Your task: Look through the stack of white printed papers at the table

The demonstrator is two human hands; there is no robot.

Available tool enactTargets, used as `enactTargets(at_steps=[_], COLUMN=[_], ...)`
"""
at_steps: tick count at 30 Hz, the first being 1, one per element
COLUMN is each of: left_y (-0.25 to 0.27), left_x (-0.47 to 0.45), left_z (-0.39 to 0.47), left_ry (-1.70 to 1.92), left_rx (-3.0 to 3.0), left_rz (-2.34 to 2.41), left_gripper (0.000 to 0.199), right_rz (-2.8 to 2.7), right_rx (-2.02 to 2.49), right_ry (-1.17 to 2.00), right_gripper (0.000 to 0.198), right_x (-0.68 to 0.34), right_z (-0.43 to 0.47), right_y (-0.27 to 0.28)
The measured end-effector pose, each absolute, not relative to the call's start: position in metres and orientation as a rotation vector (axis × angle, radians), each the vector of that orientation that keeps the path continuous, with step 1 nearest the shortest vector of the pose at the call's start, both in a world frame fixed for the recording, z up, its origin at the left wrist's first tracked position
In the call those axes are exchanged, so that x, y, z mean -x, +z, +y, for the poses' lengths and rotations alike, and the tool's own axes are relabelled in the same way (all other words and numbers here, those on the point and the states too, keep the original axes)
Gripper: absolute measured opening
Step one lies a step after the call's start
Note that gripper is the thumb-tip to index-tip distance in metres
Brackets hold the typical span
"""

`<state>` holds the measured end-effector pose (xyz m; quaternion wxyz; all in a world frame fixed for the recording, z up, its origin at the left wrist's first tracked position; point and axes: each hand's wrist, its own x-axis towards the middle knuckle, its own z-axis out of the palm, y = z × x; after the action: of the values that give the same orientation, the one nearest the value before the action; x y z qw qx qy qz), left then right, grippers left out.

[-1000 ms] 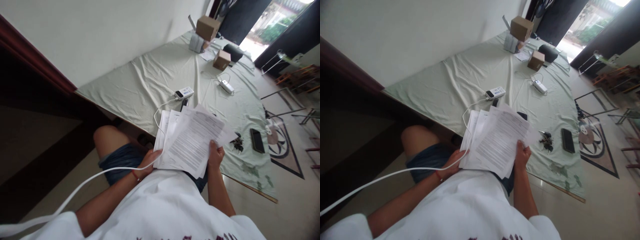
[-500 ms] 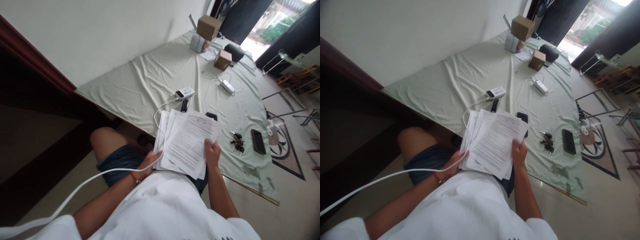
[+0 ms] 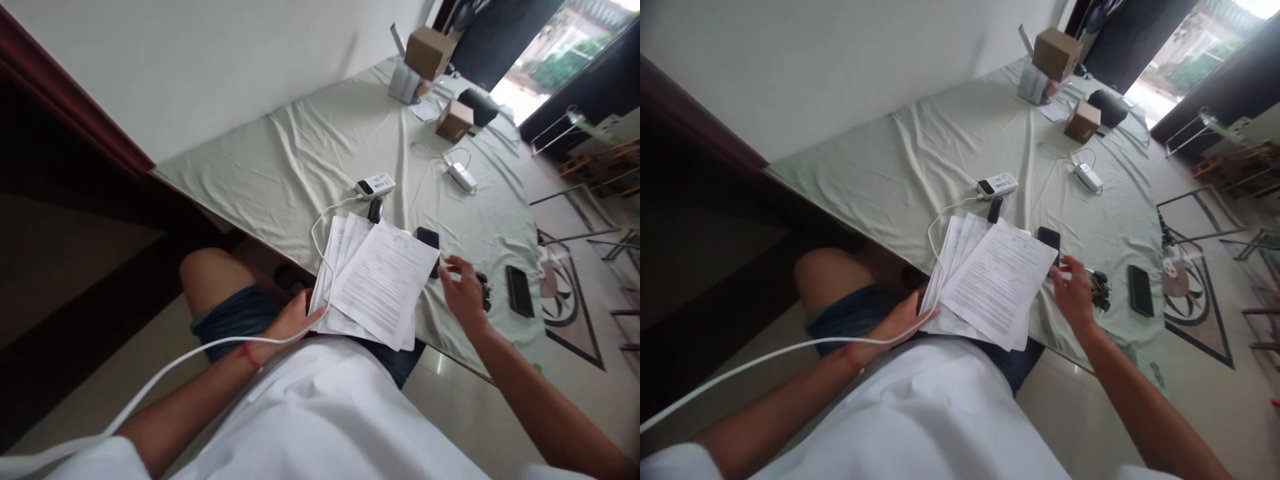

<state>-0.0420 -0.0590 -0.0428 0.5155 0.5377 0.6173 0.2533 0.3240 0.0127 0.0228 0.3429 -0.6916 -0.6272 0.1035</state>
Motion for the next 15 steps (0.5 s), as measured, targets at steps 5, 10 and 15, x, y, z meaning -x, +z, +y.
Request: enactTargets(at_steps=[5, 10, 15], left_y=[-0.02, -0.007, 0.012], left_x=[0.076, 0.06, -0.011], left_z=[-0.079, -0.077, -0.08], left_ry=[-0.103, 0.145, 0.282], left_rx=[-1.784, -1.206, -0.832], left_rz=[1.357, 0.672, 0.295], left_gripper=[0.033, 0.055, 0.054], right_rz=[-1.628, -1.533, -1.669], right_rx=[1.81, 1.757, 1.813], right_ry=[0.198, 0.265, 0.088], right_gripper=[0.03, 0.02, 0.019], right_x=[-0.342, -0.343, -0.348], right_z=[0.034, 0.062, 0.078], right_y=[0.08, 0.119, 0.146])
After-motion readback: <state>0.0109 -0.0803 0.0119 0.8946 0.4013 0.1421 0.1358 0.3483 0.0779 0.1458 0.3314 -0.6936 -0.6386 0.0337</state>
